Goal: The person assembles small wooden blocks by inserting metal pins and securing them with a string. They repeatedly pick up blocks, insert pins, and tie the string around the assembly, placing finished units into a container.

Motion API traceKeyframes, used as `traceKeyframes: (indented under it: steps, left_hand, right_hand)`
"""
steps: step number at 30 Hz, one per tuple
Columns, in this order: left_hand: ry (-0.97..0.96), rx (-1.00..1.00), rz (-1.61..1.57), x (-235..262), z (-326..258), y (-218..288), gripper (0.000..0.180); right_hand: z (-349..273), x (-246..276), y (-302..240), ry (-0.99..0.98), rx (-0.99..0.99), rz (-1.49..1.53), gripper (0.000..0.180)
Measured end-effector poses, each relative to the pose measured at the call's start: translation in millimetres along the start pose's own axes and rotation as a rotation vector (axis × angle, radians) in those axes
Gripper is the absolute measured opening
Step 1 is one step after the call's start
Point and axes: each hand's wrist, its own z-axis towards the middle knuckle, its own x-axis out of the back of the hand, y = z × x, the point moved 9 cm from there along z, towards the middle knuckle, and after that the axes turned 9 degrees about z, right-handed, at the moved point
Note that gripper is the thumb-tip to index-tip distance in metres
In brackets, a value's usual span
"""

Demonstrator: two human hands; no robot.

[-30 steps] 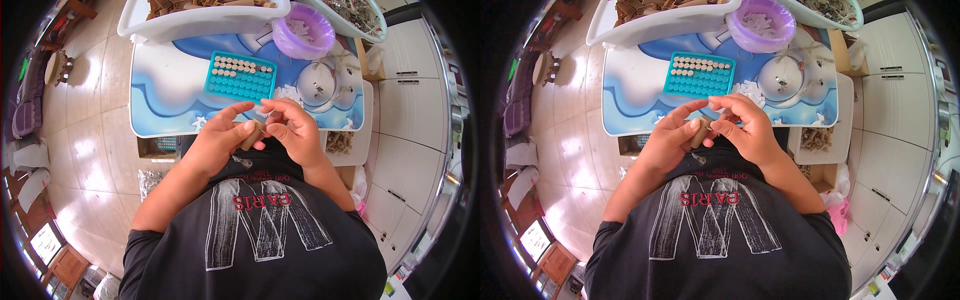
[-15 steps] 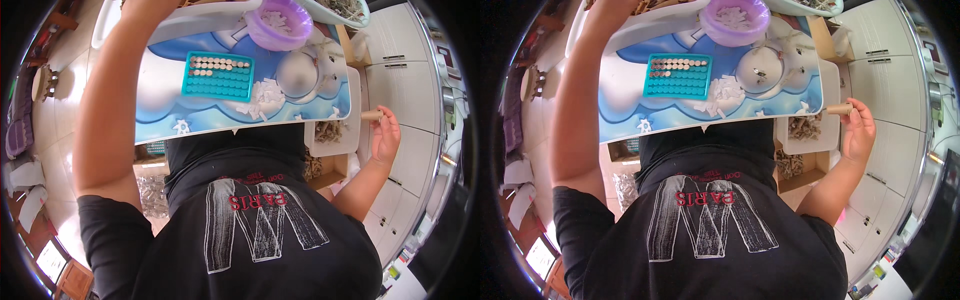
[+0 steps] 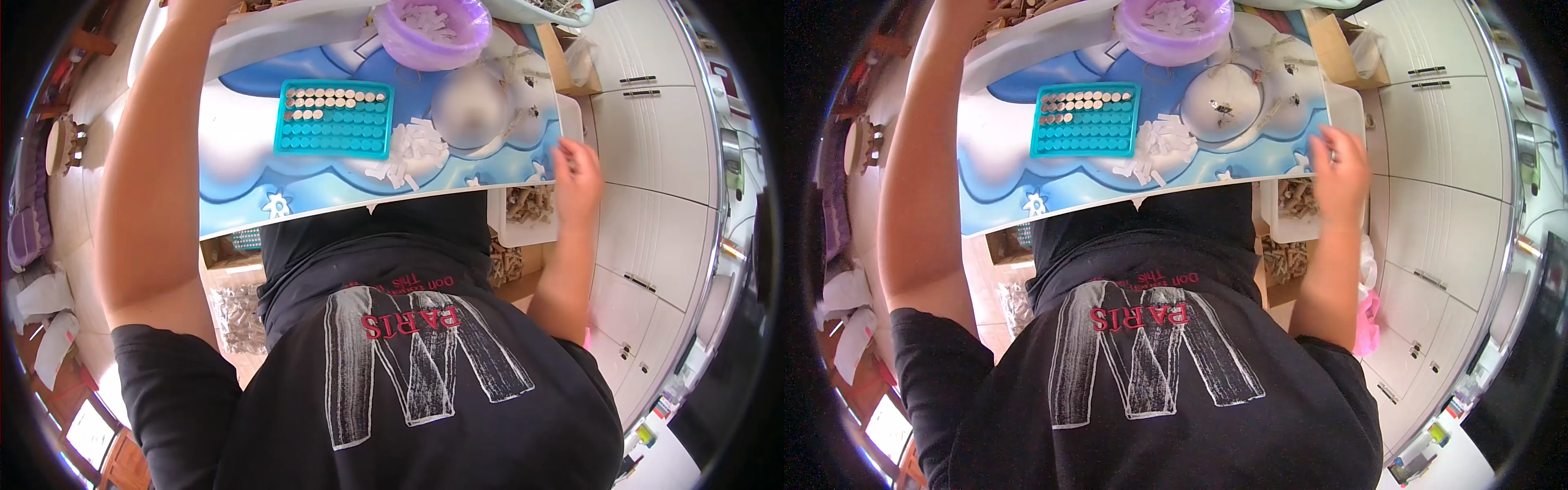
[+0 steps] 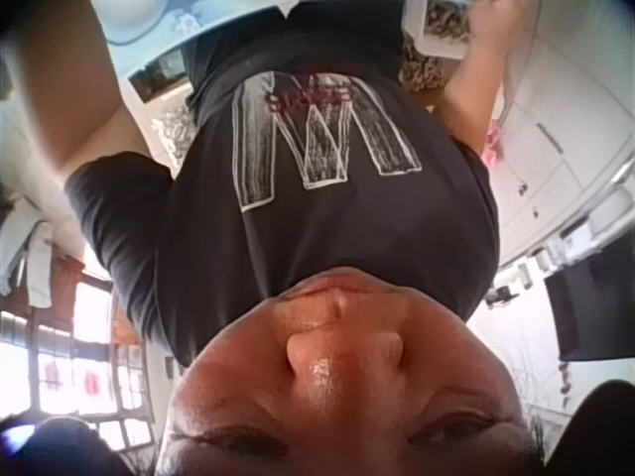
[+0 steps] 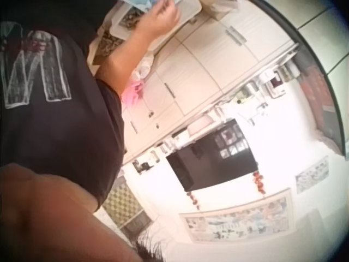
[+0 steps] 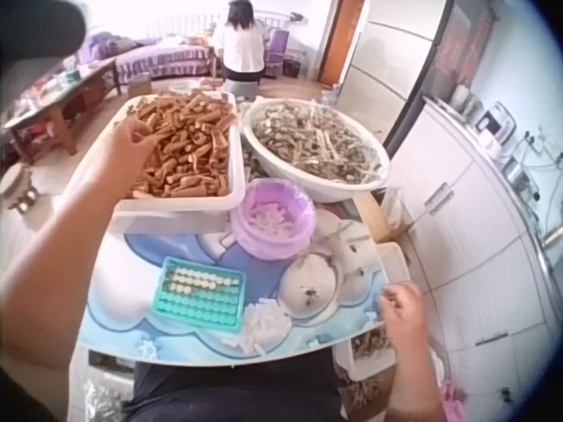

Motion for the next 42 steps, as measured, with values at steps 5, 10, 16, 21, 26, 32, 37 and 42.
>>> traceKeyframes:
  steps: [5,10,16,21,26,32,37,42]
  left_hand:
    - [-0.114,0.247,-0.863,2,-13,-27,0.015]
    - [-0.48,0.575,-1.191,-13,-66,-61,0.025]
    - [-0.685,0.719,-1.349,-36,-174,-34,0.015]
    - [-0.699,0.672,-0.973,-62,-211,-23,0.01]
    - [-0.706,0.283,-0.664,-103,-223,20,0.017]
    - [-1.025,0.64,-0.787,-158,-246,55,0.026]
    - [-1.089,0.866,-1.001,-190,-260,59,0.027]
    - [-1.107,0.838,-1.013,-192,-265,55,0.023]
  right_hand:
    - [0,-77,-112,-0.18,0.469,-0.095,0.021]
    - [19,-76,-91,-0.175,0.372,0.086,0.015]
    - [31,-51,-30,-0.041,-0.225,0.932,0.018]
    - [25,-52,-38,-0.044,-0.257,1.084,0.021]
    - [21,-53,-51,-0.023,-0.28,1.115,0.02]
    - [12,-65,-60,-0.065,-0.256,1.128,0.018]
    - [3,-69,-70,-0.14,-0.238,1.103,0.016]
    - [-1,-66,-68,-0.171,-0.16,1.013,0.02]
